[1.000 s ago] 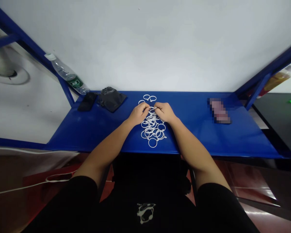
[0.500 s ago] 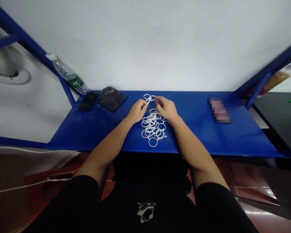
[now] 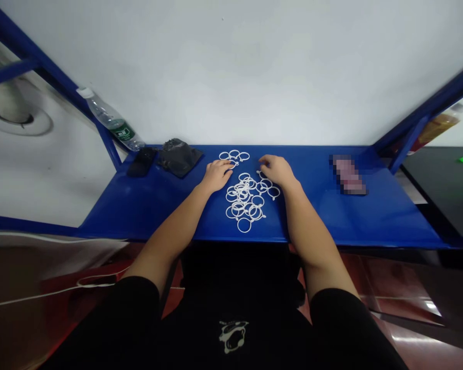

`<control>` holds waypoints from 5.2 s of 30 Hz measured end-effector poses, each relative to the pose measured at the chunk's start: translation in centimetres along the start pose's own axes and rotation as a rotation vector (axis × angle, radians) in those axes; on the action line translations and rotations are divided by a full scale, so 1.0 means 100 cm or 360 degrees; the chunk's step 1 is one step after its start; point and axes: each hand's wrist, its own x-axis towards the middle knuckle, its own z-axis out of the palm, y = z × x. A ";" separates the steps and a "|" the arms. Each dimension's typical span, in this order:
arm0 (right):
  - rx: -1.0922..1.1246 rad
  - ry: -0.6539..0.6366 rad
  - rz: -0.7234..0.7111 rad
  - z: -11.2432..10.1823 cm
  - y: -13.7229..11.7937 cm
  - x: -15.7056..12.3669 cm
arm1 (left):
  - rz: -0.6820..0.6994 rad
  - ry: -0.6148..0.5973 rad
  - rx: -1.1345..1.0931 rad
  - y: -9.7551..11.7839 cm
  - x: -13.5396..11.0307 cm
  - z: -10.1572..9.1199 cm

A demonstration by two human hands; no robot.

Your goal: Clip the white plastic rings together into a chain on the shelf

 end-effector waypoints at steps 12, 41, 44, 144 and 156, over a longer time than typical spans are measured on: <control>-0.0238 -0.0127 -0.0053 0.007 -0.007 -0.002 | 0.0045 0.0237 -0.0144 0.005 -0.001 -0.001; 0.0751 0.0050 -0.0554 0.022 -0.042 -0.015 | 0.0558 0.0198 -0.0431 0.019 -0.009 0.011; 0.0693 -0.0006 -0.0537 0.021 -0.041 -0.014 | 0.0530 0.0170 -0.0422 0.020 -0.008 0.010; 0.0379 0.0247 -0.0621 0.032 -0.024 -0.009 | 0.0129 0.0030 -0.0927 0.022 -0.009 0.006; 0.0066 0.0179 -0.0424 0.041 -0.010 0.000 | 0.0335 -0.0199 -0.0481 0.028 -0.019 -0.010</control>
